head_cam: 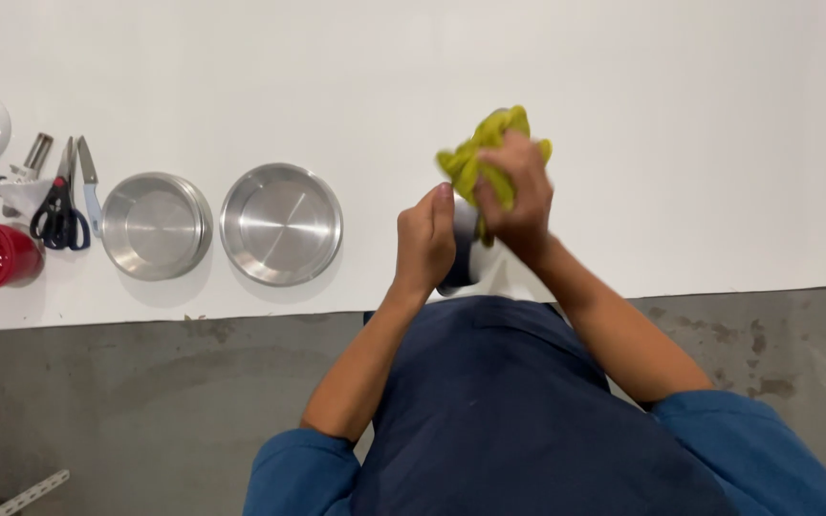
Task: Cleaning metal baking pans by wiping them thoroughly with a cloth.
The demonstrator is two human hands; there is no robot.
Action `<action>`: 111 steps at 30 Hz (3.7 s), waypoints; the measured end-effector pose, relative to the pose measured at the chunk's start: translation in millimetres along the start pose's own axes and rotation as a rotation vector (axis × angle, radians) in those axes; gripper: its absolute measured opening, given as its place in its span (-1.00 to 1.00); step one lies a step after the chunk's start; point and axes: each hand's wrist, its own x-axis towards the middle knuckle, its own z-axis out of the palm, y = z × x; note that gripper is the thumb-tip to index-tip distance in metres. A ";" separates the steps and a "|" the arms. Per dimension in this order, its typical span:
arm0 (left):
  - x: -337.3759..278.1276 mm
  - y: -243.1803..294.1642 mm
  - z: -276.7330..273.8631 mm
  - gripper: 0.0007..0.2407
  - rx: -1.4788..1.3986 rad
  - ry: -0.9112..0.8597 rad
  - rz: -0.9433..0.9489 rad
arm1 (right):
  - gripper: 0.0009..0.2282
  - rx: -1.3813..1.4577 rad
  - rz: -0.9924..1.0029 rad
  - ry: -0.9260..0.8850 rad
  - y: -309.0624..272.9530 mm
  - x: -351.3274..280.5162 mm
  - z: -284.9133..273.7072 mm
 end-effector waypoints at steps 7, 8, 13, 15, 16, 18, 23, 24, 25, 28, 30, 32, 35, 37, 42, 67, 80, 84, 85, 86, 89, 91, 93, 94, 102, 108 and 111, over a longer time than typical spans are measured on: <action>-5.9 -13.0 2.5 -0.64 0.104 -0.060 0.042 | -0.88 0.148 0.720 0.106 41.4 1.6 10.9; -2.8 -12.9 4.2 -0.66 0.105 -0.044 0.063 | -0.86 0.133 0.635 0.107 33.8 1.6 12.2; 4.2 -21.5 3.5 -0.70 0.099 0.008 0.184 | -0.80 -0.019 0.256 0.070 -11.6 -3.7 8.0; 5.5 -21.8 3.1 -0.71 0.109 -0.032 0.192 | -0.81 -0.043 0.155 0.052 -0.4 -6.1 5.0; -0.6 -17.4 0.7 -0.71 0.110 -0.027 0.190 | -0.81 -0.040 0.154 0.049 15.3 -10.8 5.6; -8.0 -7.7 -2.0 -0.72 0.094 -0.102 0.133 | -0.90 0.113 0.474 0.103 50.1 -16.2 6.1; -11.9 -2.2 3.8 -0.71 0.076 -0.119 0.195 | -0.92 0.135 0.736 0.161 54.6 -8.3 6.0; -13.3 -1.4 4.6 -0.71 0.076 -0.115 0.211 | -0.92 0.149 0.740 0.176 43.3 -4.9 4.3; -11.6 -6.8 4.7 -0.71 0.077 -0.112 0.206 | -0.92 0.151 0.743 0.171 23.7 -5.9 4.7; -6.0 -19.6 3.8 -0.71 0.065 -0.093 0.194 | -0.91 0.080 0.492 0.131 -13.7 -8.7 4.7; -3.0 -22.7 3.1 -0.70 0.076 -0.077 0.215 | -0.86 -0.072 0.165 0.067 -9.4 -10.3 3.2; -14.7 -22.0 -0.5 -0.70 0.063 -0.088 0.210 | -0.86 -0.004 0.232 0.067 19.5 -23.9 1.1; -19.4 -14.3 -1.6 -0.68 0.021 -0.124 0.207 | -0.88 0.180 0.446 0.083 63.8 -16.1 -7.6; -31.2 -18.4 -0.4 -0.67 -0.008 -0.156 0.185 | -0.89 0.295 0.616 0.094 72.9 -16.9 -16.0; -40.3 -41.2 6.3 -0.64 -0.007 -0.235 0.208 | -0.77 0.493 0.789 0.032 122.2 -45.3 -19.5; -35.9 -188.5 25.8 -0.69 0.888 -0.318 0.878 | -0.57 1.385 1.009 0.459 109.8 -91.6 -88.8; -0.4 -89.7 125.1 -0.53 -0.217 -0.246 0.088 | -0.61 0.677 0.836 0.201 20.0 -72.1 -29.6; -1.5 -72.8 131.6 -0.51 -0.602 -0.500 -0.161 | -0.71 0.255 0.602 0.234 36.1 -55.4 -32.3; -7.0 -70.0 123.4 -0.51 -0.603 -0.501 -0.171 | -0.71 0.253 0.612 0.233 38.1 -52.1 -34.0; -6.1 -66.4 116.1 -0.52 -0.511 -0.544 -0.117 | -0.73 0.246 0.658 0.309 43.8 -44.1 -35.0; -10.6 -55.1 94.4 -0.52 -0.287 -0.542 0.022 | -0.72 0.407 0.856 0.446 71.4 -47.8 -38.9; -5.9 -52.1 90.5 -0.53 -0.145 -0.500 0.123 | -0.69 0.585 0.991 0.515 76.1 -47.3 -33.9; -11.1 -54.1 97.9 -0.51 0.095 -0.293 0.278 | -0.60 0.890 1.216 0.442 53.3 -48.4 -26.5; -7.2 -57.1 97.7 -0.51 0.097 -0.286 0.273 | -0.60 0.893 1.220 0.433 32.3 -40.1 -27.3; 37.2 -46.8 55.9 -0.62 -0.117 0.031 -0.057 | -0.30 0.638 0.985 -0.441 11.2 -86.3 -75.9; 0.3 -49.2 99.6 -0.66 0.337 -0.192 0.458 | -0.42 1.098 1.252 0.188 21.1 -57.3 -41.3; -7.4 -61.2 109.8 -0.58 0.494 -0.386 0.400 | -0.57 1.081 1.308 0.440 62.7 -95.1 -32.4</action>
